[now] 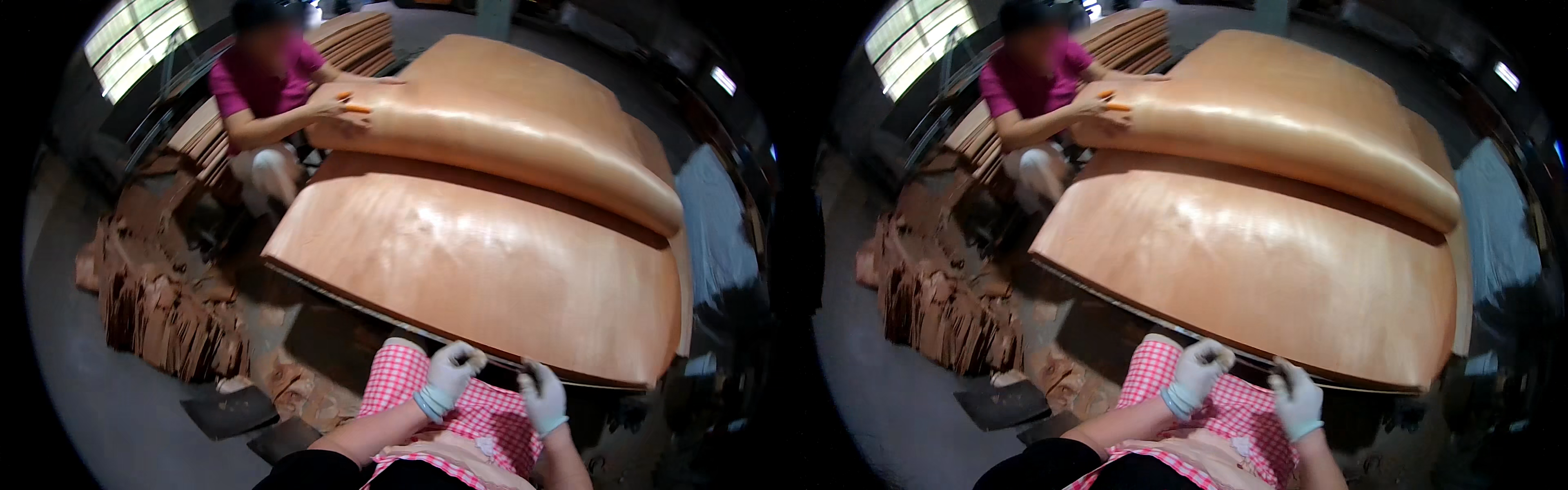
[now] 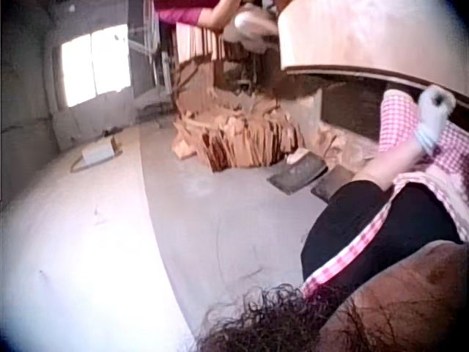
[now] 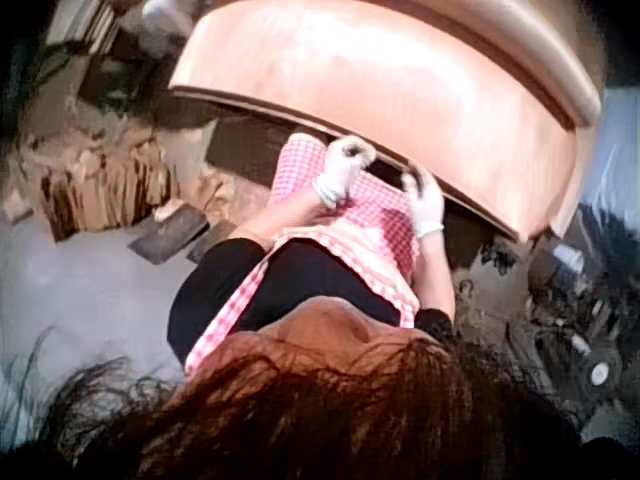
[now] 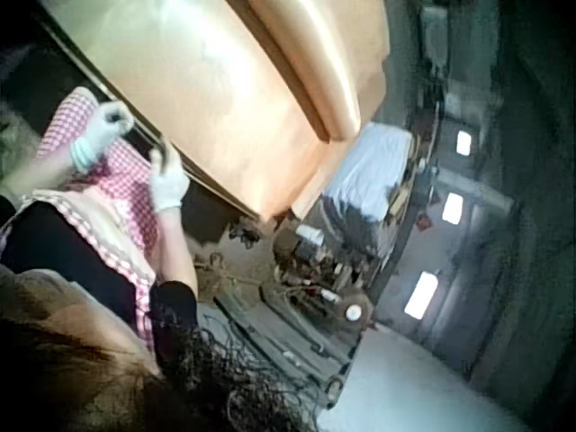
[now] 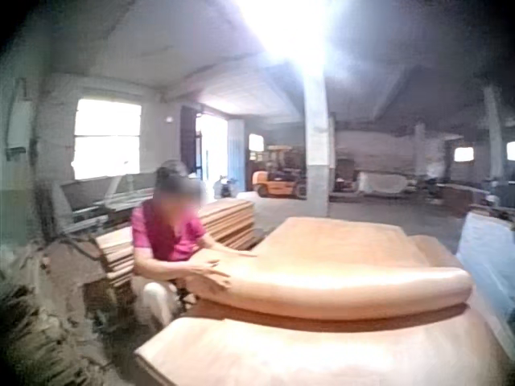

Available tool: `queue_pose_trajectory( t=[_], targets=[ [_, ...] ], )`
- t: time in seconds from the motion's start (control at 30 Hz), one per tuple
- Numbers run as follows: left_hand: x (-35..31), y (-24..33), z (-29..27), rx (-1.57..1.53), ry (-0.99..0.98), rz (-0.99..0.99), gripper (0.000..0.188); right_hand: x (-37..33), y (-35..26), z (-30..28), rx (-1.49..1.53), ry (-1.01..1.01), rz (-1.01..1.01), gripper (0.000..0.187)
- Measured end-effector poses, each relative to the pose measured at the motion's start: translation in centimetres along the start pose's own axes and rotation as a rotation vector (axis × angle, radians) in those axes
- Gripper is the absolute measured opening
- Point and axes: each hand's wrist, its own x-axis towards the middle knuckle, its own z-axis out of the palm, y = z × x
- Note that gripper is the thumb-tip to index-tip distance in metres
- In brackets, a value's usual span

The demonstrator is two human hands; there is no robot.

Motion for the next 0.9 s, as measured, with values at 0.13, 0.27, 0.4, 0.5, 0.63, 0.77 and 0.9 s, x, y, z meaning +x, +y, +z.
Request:
queue_pose_trajectory(
  t=[0.13,0.27,0.4,0.5,0.63,0.77,0.9],
  targets=[
    [7.2,0.9,-12.2,-0.081,0.394,0.057,0.015,1.2,6.7,-5.2,-0.165,-0.042,0.234,0.021],
    [12.2,4.8,-28.2,0.512,0.833,0.165,0.01,1.7,8.8,-9.6,-0.466,-0.034,0.195,0.02],
    [15.5,8.4,-40.1,0.713,0.942,0.235,0.009,2.5,8.1,-10.0,-0.549,-0.001,0.319,0.024],
    [17.0,9.7,-43.9,0.806,0.986,0.175,0.012,3.6,6.5,-7.9,-0.623,-0.049,0.306,0.031],
    [17.8,9.7,-43.6,1.001,0.814,-0.095,0.026,5.7,4.3,-6.0,-0.633,-0.148,0.447,0.038],
    [19.2,7.0,-48.1,0.834,0.772,-0.097,0.023,6.4,10.2,-6.7,-0.722,-0.214,0.333,0.043],
    [18.5,7.7,-47.8,0.89,0.713,-0.093,0.028,7.8,8.8,-7.4,-0.721,-0.256,0.573,0.05]
  ],
)
